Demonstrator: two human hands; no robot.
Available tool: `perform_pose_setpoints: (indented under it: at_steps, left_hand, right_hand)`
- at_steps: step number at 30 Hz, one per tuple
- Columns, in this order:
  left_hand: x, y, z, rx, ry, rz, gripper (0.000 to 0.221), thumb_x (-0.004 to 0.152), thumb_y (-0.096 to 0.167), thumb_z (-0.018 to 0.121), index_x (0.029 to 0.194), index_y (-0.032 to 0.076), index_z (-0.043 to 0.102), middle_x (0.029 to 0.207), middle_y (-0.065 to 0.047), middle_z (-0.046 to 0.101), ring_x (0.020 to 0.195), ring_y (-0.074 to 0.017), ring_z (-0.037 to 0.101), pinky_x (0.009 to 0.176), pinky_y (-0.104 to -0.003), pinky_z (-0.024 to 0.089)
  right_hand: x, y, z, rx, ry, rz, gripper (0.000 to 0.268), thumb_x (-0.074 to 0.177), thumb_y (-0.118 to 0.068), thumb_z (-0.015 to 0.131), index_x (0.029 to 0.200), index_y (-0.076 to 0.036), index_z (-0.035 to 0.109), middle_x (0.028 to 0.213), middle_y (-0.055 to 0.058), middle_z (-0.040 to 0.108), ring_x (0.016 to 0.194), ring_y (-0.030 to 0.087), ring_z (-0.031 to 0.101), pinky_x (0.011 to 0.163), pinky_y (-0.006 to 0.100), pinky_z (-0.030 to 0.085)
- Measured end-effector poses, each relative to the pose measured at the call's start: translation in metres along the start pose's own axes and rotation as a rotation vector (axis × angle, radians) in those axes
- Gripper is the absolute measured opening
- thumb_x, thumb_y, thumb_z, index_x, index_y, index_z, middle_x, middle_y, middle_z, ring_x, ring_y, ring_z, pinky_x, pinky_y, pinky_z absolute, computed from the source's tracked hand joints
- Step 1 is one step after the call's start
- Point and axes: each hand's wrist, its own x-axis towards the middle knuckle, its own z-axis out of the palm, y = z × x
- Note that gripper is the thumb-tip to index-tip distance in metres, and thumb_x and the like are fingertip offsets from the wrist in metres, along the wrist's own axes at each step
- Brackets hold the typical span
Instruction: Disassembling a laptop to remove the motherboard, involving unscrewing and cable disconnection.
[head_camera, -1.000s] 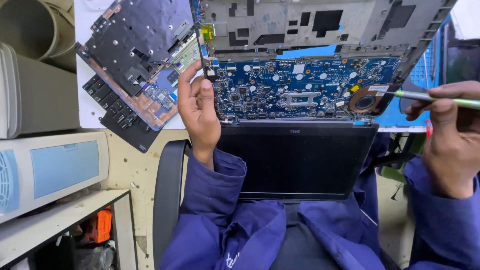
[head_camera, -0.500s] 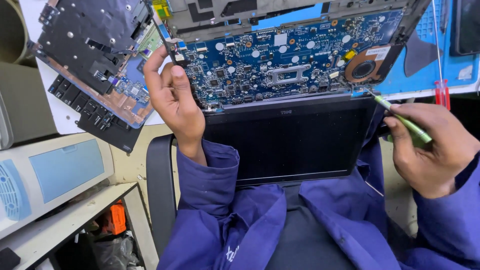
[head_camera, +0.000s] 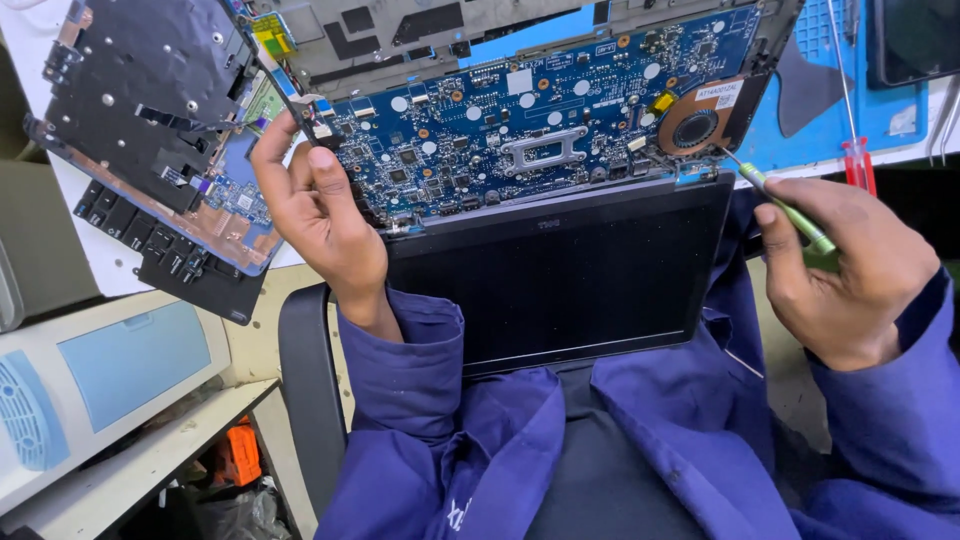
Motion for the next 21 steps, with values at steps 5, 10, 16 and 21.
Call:
perform_pose_setpoints:
  at_steps: [5,10,16,21]
  left_hand:
    - [0.000,-0.001,0.000,0.005,0.000,0.020,0.038,0.117,0.040,0.050,0.142,0.012,0.051,0.077,0.003,0.032,0.071,-0.0091,0.021,0.072,-0.031,0.021]
    - [0.000,-0.001,-0.001,0.002,-0.007,0.021,0.038,0.117,0.041,0.050,0.143,0.013,0.051,0.076,0.003,0.029,0.070,-0.0093,0.020,0.072,-0.031,0.021]
    - [0.001,0.000,0.000,0.024,-0.005,0.021,0.038,0.117,0.042,0.049,0.142,0.012,0.051,0.074,0.003,0.030,0.069,-0.0090,0.020,0.071,-0.031,0.021]
    - [0.001,-0.001,0.000,0.001,0.002,0.021,0.037,0.117,0.040,0.050,0.141,0.012,0.051,0.075,0.003,0.032,0.069,-0.0089,0.022,0.070,-0.030,0.022]
  right_hand:
    - [0.003,0.002,0.007,-0.002,0.030,-0.018,0.014,0.116,0.007,0.078,0.124,0.019,0.077,0.117,0.033,0.078,0.107,0.046,0.077,0.096,0.049,0.060]
    - [0.015,-0.002,0.007,0.117,0.031,-0.075,0.005,0.111,0.017,0.073,0.114,0.021,0.073,0.110,0.035,0.074,0.100,0.046,0.073,0.093,0.049,0.060]
    - [0.016,-0.005,0.010,0.112,0.026,-0.078,0.014,0.107,0.025,0.072,0.116,0.016,0.077,0.111,0.031,0.071,0.098,0.042,0.069,0.091,0.047,0.058]
    - [0.008,-0.002,0.007,0.123,0.057,-0.056,0.007,0.112,0.013,0.075,0.116,0.018,0.072,0.113,0.033,0.074,0.101,0.045,0.072,0.092,0.048,0.058]
